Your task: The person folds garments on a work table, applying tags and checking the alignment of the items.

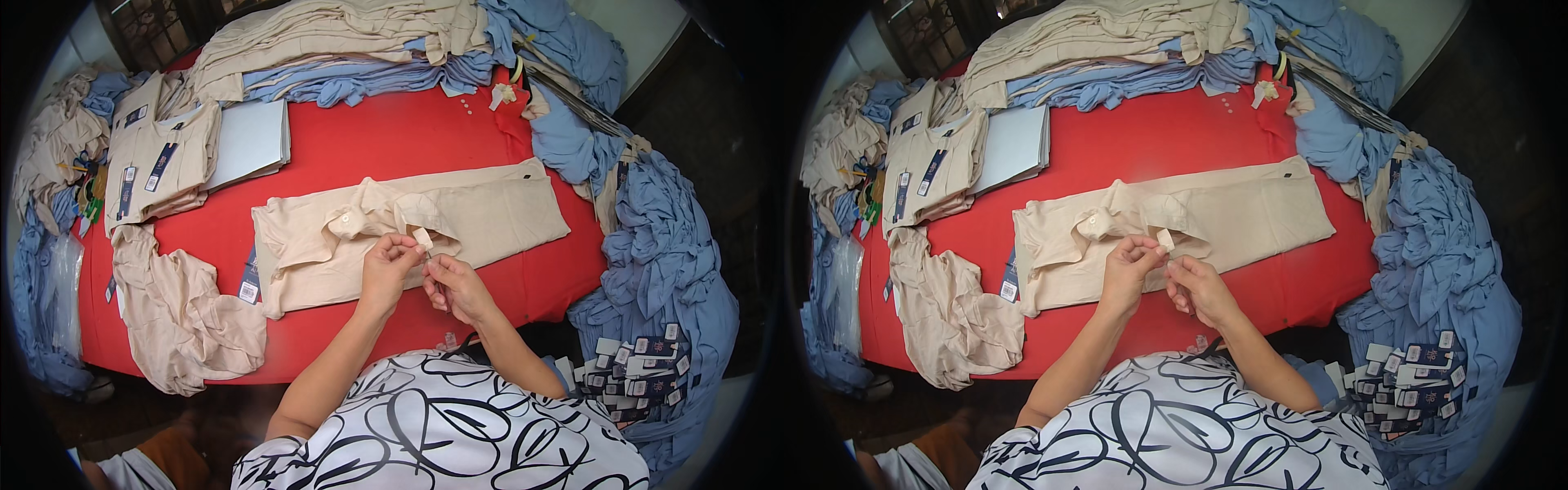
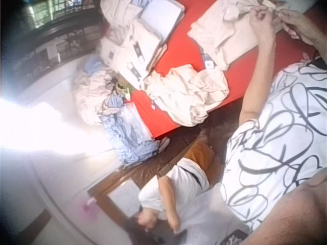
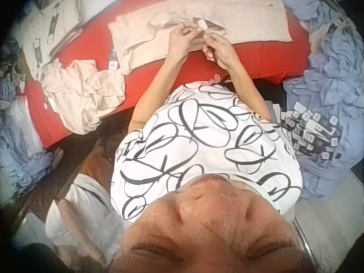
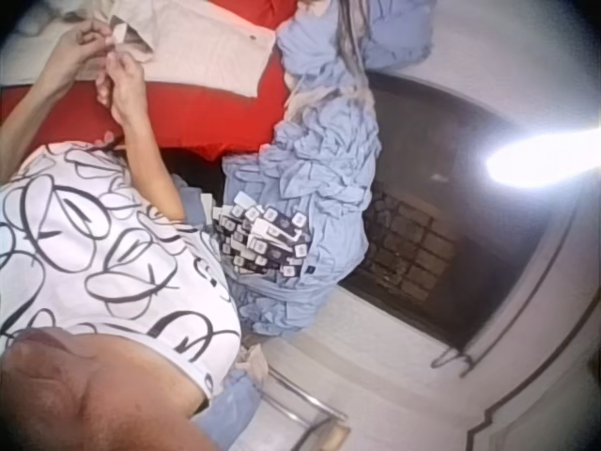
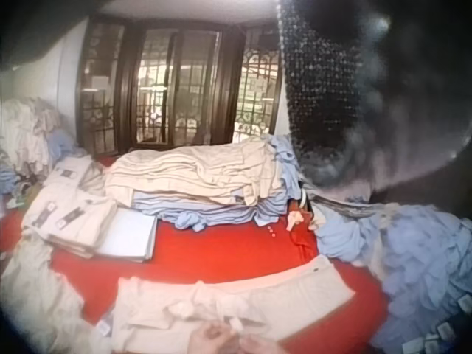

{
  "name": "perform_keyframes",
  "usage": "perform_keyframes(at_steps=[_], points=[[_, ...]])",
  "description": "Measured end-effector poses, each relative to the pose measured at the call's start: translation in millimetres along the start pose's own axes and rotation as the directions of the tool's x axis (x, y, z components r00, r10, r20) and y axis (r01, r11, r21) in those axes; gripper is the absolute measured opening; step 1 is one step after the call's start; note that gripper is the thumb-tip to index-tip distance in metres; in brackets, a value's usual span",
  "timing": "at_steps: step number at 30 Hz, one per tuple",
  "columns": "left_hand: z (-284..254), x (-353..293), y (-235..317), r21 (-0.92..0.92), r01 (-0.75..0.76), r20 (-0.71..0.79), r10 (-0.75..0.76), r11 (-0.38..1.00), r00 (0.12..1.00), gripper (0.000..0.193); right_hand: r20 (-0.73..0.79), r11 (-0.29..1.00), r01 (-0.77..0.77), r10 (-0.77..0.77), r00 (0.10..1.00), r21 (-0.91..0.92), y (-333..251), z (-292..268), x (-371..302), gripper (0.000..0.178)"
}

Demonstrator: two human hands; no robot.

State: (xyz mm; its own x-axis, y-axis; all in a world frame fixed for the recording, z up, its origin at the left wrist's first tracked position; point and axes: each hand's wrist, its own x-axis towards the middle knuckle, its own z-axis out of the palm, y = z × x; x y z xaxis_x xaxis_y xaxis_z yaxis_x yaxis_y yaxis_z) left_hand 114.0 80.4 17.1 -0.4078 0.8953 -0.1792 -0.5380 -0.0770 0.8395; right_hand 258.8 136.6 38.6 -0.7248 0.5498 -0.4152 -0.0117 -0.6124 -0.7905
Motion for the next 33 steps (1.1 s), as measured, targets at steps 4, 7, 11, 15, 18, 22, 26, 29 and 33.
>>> perform_keyframes(at_steps=[4, 7, 11, 15, 18, 22, 26, 29, 33], points=[[2, -1, -1, 0.019, -0.014, -0.015, 0.015, 1.0, 1.0, 0.015, -0.004, 0.999, 0.03, -0.03, 1.0, 0.027, 1, 0, 0, 0.017], [2, -1, -5, -0.021, -0.051, -0.019, 0.051, 0.998, 0.999, 0.013, -0.013, 0.998, 0.052, -0.052, 0.999, 0.038, 2, 3, 0, 0.018], [-4, 2, -4, -0.058, -0.003, -0.005, 0.003, 0.998, 1.0, 0.016, -0.06, 0.989, 0.115, -0.121, 0.991, -0.091, 9, 1, -1, 0.014], [-2, -2, 5, -0.012, 0.037, 0.015, -0.037, 0.999, 0.999, 0.022, -0.166, 0.813, 0.357, -0.474, 0.865, -0.459, -6, 5, -1, 0.016], [-2, -3, 8, 0.077, 0.043, 0.085, -0.05, 0.996, 0.995, 0.025, -0.068, 0.722, 0.445, -0.559, 0.826, -0.53, -16, -2, 20, 0.021], [-8, 3, 13, 0.35, -0.06, 0.085, 0.032, 0.935, 0.996, 0.027, -0.044, 0.604, 0.3, -0.488, 0.872, -0.738, -32, 0, 23, 0.028], [-7, 10, 18, 0.227, -0.072, 0.042, 0.064, 0.971, 0.997, 0.024, -0.017, 0.627, 0.334, -0.484, 0.875, -0.704, -35, 10, 8, 0.035], [-2, 9, 21, 0.104, 0.032, 0.029, -0.035, 0.994, 0.999, 0.021, -0.049, 0.762, 0.26, -0.356, 0.933, -0.594, -38, 16, -4, 0.043], [4, 7, 23, 0.054, 0.017, 0.006, -0.017, 0.998, 1.0, 0.019, 0.014, 0.931, 0.219, -0.225, 0.974, -0.291, -34, 9, -5, 0.051]])
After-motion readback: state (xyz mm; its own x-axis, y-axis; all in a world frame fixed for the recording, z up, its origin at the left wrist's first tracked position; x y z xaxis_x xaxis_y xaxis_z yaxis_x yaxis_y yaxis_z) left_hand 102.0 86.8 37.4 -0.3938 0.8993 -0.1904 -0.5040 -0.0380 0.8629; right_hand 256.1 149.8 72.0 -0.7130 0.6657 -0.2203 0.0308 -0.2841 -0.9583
